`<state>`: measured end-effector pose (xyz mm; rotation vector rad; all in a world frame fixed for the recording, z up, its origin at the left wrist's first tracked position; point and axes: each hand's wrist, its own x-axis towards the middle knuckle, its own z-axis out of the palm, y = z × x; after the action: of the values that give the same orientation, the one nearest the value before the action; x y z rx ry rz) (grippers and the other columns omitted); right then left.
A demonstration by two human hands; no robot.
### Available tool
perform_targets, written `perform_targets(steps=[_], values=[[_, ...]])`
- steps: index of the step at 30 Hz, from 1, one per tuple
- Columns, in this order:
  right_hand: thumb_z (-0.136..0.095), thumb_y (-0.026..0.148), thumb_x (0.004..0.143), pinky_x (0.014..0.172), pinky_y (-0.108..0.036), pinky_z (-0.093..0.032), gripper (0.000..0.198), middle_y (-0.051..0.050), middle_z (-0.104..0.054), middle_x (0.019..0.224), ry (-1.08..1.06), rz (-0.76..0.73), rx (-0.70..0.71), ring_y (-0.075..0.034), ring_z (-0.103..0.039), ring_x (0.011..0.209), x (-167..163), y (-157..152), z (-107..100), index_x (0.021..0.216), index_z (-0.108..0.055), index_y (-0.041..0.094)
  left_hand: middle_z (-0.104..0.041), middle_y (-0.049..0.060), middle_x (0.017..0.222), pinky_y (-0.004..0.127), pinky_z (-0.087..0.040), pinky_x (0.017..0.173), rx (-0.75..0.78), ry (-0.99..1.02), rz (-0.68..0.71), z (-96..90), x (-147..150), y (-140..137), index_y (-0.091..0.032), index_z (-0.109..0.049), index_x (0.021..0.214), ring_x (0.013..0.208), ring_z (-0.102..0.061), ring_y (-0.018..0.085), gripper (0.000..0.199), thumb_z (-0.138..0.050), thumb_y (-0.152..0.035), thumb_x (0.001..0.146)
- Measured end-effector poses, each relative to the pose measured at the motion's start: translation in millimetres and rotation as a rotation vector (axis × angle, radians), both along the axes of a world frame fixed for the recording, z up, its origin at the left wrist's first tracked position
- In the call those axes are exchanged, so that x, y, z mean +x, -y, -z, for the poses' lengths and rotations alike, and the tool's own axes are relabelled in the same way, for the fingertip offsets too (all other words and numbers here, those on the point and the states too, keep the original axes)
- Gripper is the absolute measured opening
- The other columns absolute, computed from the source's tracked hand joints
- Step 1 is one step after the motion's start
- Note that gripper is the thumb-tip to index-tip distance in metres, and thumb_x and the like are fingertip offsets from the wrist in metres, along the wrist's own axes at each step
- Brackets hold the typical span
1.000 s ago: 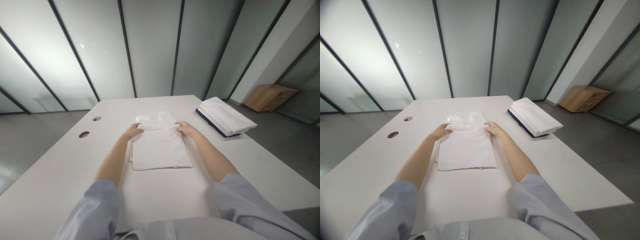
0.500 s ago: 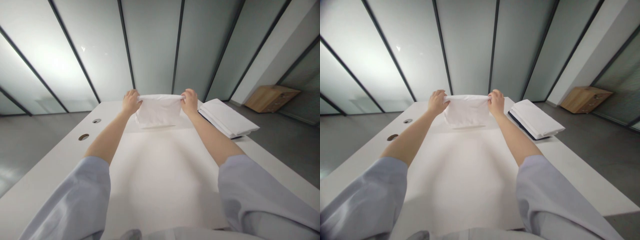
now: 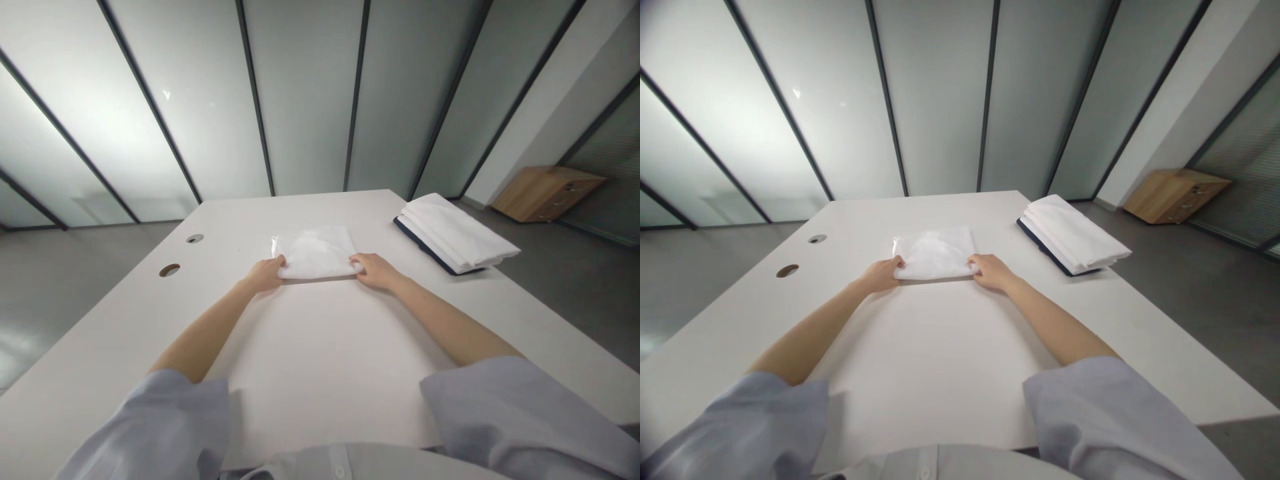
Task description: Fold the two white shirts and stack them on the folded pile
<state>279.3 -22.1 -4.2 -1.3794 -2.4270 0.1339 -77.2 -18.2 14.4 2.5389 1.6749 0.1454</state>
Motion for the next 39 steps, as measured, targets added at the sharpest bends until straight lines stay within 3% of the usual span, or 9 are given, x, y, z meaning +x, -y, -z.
perform_targets(steps=[5, 11, 16, 21, 25, 29, 34, 39], values=[[-0.064, 0.012, 0.065, 0.108, -0.043, -0.035, 0.058, -0.008, -0.059, 0.135, -0.068, -0.047, 0.030, -0.029, -0.053, 0.123, -7, -14, 1, 0.121, -0.064, 0.023, -0.063, 0.009, 0.124, 0.035, -0.044, 0.096, -0.002, 0.035, -0.023, -7.0, 10, -7, -0.024, -0.059, 0.121, 0.111, -0.061, 0.029, 0.053, -0.062, -0.019, 0.068], [-0.064, 0.015, 0.066, 0.105, -0.045, -0.039, 0.051, -0.008, -0.063, 0.129, -0.161, 0.008, 0.065, -0.029, -0.057, 0.118, -9, -19, 10, 0.116, -0.068, 0.023, -0.058, 0.013, 0.133, 0.034, -0.038, 0.107, 0.120, 0.163, -0.068, 12.8, 8, -4, -0.014, -0.056, 0.131, 0.124, -0.053, 0.028, 0.062, -0.056, -0.014, 0.069], [-0.070, 0.019, 0.065, 0.110, -0.045, -0.035, 0.041, -0.008, -0.063, 0.129, -0.229, -0.018, 0.034, -0.030, -0.049, 0.129, -5, -13, 11, 0.106, -0.072, 0.023, -0.059, 0.010, 0.133, 0.036, -0.036, 0.109, 0.101, 0.277, -0.043, 19.3, -4, -5, -0.016, -0.059, 0.130, 0.125, -0.052, 0.029, 0.063, -0.056, -0.014, 0.066], [-0.071, 0.021, 0.066, 0.105, -0.040, -0.040, 0.044, -0.005, -0.063, 0.130, -0.341, -0.007, -0.071, -0.027, -0.054, 0.124, -5, -6, 8, 0.109, -0.069, 0.026, -0.068, 0.010, 0.120, 0.037, -0.044, 0.100, 0.039, 0.438, -0.110, 16.1, -7, -8, -0.017, -0.066, 0.119, 0.111, -0.061, 0.031, 0.057, -0.060, -0.019, 0.063], [-0.075, 0.028, 0.066, 0.099, -0.040, -0.044, 0.049, -0.006, -0.068, 0.120, -0.409, 0.031, -0.130, -0.026, -0.062, 0.110, -7, -3, 4, 0.114, -0.067, 0.025, -0.073, 0.007, 0.101, 0.036, -0.050, 0.086, -0.046, 0.738, -0.195, 15.2, -15, -10, -0.016, -0.070, 0.105, 0.096, -0.065, 0.029, 0.044, -0.062, -0.035, 0.067], [-0.076, 0.035, 0.068, 0.097, -0.041, -0.046, 0.045, -0.007, -0.069, 0.115, -0.452, 0.058, -0.145, -0.027, -0.063, 0.108, -8, -3, 3, 0.111, -0.069, 0.024, -0.073, 0.009, 0.092, 0.037, -0.051, 0.079, -0.121, 0.938, -0.307, 15.6, -23, -11, -0.011, -0.070, 0.097, 0.091, -0.065, 0.030, 0.054, -0.065, -0.055, 0.065], [-0.076, 0.026, 0.064, 0.098, -0.041, -0.045, 0.043, -0.008, -0.068, 0.116, -0.381, -0.056, -0.028, -0.027, -0.062, 0.106, -7, -7, 9, 0.107, -0.072, 0.025, -0.073, 0.007, 0.093, 0.039, -0.051, 0.085, -0.196, 0.800, -0.135, 16.8, -23, -8, -0.014, -0.072, 0.099, 0.097, -0.064, 0.031, 0.047, -0.072, -0.041, 0.060], [-0.075, 0.023, 0.065, 0.104, -0.044, -0.041, 0.032, -0.008, -0.067, 0.121, -0.405, -0.086, 0.008, -0.029, -0.057, 0.119, -5, -10, 15, 0.097, -0.074, 0.024, -0.063, 0.009, 0.125, 0.042, -0.038, 0.108, 0.079, 0.539, -0.096, 14.5, -20, -5, -0.020, -0.072, 0.103, 0.126, -0.047, 0.034, 0.043, -0.069, -0.023, 0.060]])
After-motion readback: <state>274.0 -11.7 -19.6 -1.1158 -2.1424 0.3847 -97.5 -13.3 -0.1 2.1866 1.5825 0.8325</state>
